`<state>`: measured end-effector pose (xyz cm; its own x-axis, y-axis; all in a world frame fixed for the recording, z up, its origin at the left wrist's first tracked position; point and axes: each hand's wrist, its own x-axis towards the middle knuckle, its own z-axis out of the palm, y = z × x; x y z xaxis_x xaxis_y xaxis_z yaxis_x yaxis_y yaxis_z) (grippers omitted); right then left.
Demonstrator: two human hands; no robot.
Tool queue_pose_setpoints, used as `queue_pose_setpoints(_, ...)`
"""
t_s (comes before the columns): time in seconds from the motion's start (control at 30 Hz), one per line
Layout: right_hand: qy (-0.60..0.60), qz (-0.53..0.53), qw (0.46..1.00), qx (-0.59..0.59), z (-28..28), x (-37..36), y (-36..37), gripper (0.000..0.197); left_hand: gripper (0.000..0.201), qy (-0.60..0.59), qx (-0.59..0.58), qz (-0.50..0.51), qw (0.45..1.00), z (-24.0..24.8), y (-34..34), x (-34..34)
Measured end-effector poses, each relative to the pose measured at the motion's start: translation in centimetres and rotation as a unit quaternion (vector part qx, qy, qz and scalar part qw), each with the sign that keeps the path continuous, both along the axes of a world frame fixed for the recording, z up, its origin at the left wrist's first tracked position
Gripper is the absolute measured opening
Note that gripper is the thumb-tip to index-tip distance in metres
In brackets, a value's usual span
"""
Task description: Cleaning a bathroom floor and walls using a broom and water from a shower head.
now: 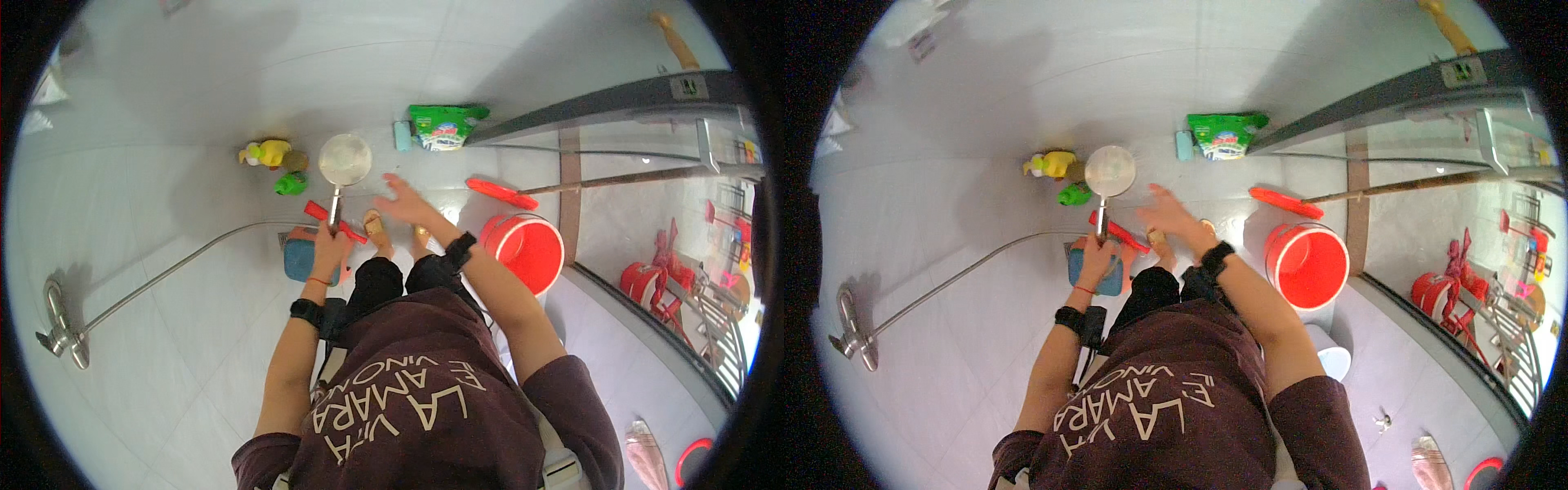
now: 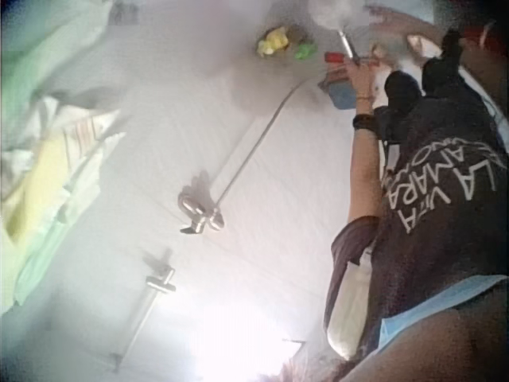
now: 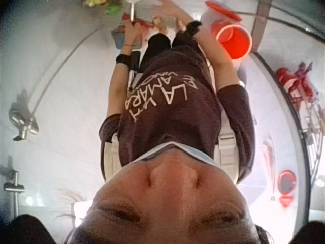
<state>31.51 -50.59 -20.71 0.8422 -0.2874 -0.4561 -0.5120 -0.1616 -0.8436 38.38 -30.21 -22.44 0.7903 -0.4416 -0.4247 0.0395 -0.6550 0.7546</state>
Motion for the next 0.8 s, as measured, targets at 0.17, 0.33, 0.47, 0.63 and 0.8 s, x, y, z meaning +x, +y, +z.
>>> queue_pose_setpoints(0.17, 0.109, -0.03, 0.96, -0.257, -1.3, -11.7, -13.0, 0.041, 0.019, -0.039, 0.069, 0.031, 0.996, 0.7, 1.8, 0.4)
queue_pose_setpoints(0.33, 0.139, -0.449, 0.881, -0.063, -5.1, -33.1, -30.4, 0.031, 0.016, -0.001, 0.028, 0.062, 0.998, -1.1, 0.7, 1.2)
queue_pose_setpoints(0.47, -0.064, -0.692, 0.699, 0.17, 1.8, -31.4, -31.5, 0.05, 0.013, 0.001, 0.073, 0.103, 0.992, -0.1, 2.2, 1.1)
queue_pose_setpoints(0.63, -0.185, -0.63, 0.733, 0.178, 6.3, -29.8, -32.9, 0.052, 0.015, 0.067, -0.041, 0.124, 0.989, 0.1, 1.8, 1.5)
queue_pose_setpoints(0.8, -0.023, -0.745, 0.664, 0.059, 3.1, -31.9, -31.7, 0.04, 0.012, 0.097, -0.059, 0.127, 0.985, 2.7, -1.0, 1.6)
